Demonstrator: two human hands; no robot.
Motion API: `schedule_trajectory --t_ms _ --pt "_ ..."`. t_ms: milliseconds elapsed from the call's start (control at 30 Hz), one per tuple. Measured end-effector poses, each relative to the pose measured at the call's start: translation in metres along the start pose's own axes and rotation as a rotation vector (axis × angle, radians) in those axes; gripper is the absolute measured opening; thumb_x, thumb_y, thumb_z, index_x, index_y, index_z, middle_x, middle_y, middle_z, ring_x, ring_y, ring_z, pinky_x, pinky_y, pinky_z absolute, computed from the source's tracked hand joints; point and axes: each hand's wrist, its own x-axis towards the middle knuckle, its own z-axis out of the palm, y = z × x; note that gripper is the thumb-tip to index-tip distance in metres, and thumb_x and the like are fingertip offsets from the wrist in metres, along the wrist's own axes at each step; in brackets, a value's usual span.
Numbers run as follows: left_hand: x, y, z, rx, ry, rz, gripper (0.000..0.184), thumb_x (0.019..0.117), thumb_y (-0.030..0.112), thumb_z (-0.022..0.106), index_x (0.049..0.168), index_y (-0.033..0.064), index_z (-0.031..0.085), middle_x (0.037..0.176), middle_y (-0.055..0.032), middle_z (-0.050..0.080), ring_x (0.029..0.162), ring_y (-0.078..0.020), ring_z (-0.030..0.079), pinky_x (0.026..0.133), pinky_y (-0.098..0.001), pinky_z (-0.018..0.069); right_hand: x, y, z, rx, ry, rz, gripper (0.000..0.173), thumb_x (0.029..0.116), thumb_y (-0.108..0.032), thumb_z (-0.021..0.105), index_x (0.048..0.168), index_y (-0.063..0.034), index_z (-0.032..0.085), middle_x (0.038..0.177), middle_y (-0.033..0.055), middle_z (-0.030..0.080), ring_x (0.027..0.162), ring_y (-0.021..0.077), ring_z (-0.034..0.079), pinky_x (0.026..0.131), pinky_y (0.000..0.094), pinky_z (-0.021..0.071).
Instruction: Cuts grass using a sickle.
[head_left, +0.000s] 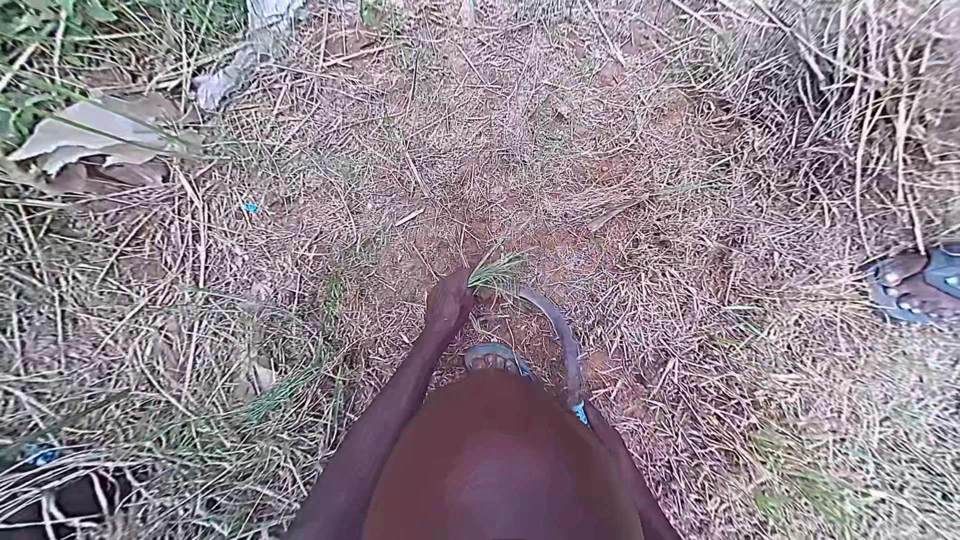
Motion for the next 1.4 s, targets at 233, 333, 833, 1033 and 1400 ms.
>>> schedule_trajectory --t_ms 233,333,833,1033,1400 --pt "-0.045 -0.075 -0.032 -0.172 0.144 -0.239 0.035 0.1078 0.012 0.043 0.133 -0.0061 0.059 0.122 -0.0312 0.065 0.118 -0.0456 0.063 0.102 -0.0619 0.0463 0.028 -0.077 -0.012 -0.194 -0.157 0.028 0.050 0.0992 -0.010 0.055 0.146 0.0076 0.048 0.124 0.0229 0.066 0.105 0.0242 0.066 0.095 0.0381 0.0523" --pt "-0.050 -0.077 -0.016 -0.272 0.151 -0.246 0.034 0.1073 0.013 0.044 0.134 -0.0026 0.059 0.122 -0.0283 0.066 0.117 -0.0425 0.064 0.101 -0.0613 0.0480 0.055 -0.032 0.010 -0.152 -0.060 -0.209 0.051 0.0966 -0.014 0.056 0.140 0.0125 0.051 0.115 0.0233 0.069 0.098 0.0214 0.070 0.087 0.0338 0.0574" --pt "-0.062 -0.112 -0.023 -0.651 0.368 -0.452 0.038 0.1100 0.021 0.046 0.130 -0.0098 0.057 0.117 -0.0303 0.064 0.109 -0.0390 0.063 0.098 -0.0563 0.0477 -0.011 -0.110 -0.056 0.029 0.066 0.274 0.035 0.0960 -0.004 0.048 0.131 0.0036 0.045 0.071 0.0001 0.054 0.052 0.0118 0.054 0.050 0.0316 0.0510" --pt "-0.076 -0.143 -0.060 -0.980 0.753 -0.538 0.037 0.1102 0.026 0.046 0.129 -0.0049 0.055 0.102 -0.0176 0.060 0.090 -0.0230 0.059 0.084 -0.0462 0.0503 0.034 -0.079 -0.028 -0.085 -0.031 -0.018 0.051 0.0948 -0.010 0.053 0.141 0.0107 0.048 0.103 0.0102 0.068 0.081 0.0054 0.064 0.074 0.0256 0.0543" --pt "-0.043 0.051 -0.121 -0.942 0.586 0.048 0.033 0.1063 0.036 0.055 0.119 0.0056 0.059 0.083 -0.0074 0.056 0.067 -0.0152 0.052 0.061 -0.0387 0.0468 0.060 -0.154 0.033 -0.098 -0.160 0.093 0.038 0.1069 -0.006 0.042 0.140 0.0086 0.053 0.128 0.0239 0.064 0.116 0.0236 0.062 0.105 0.0377 0.0463"
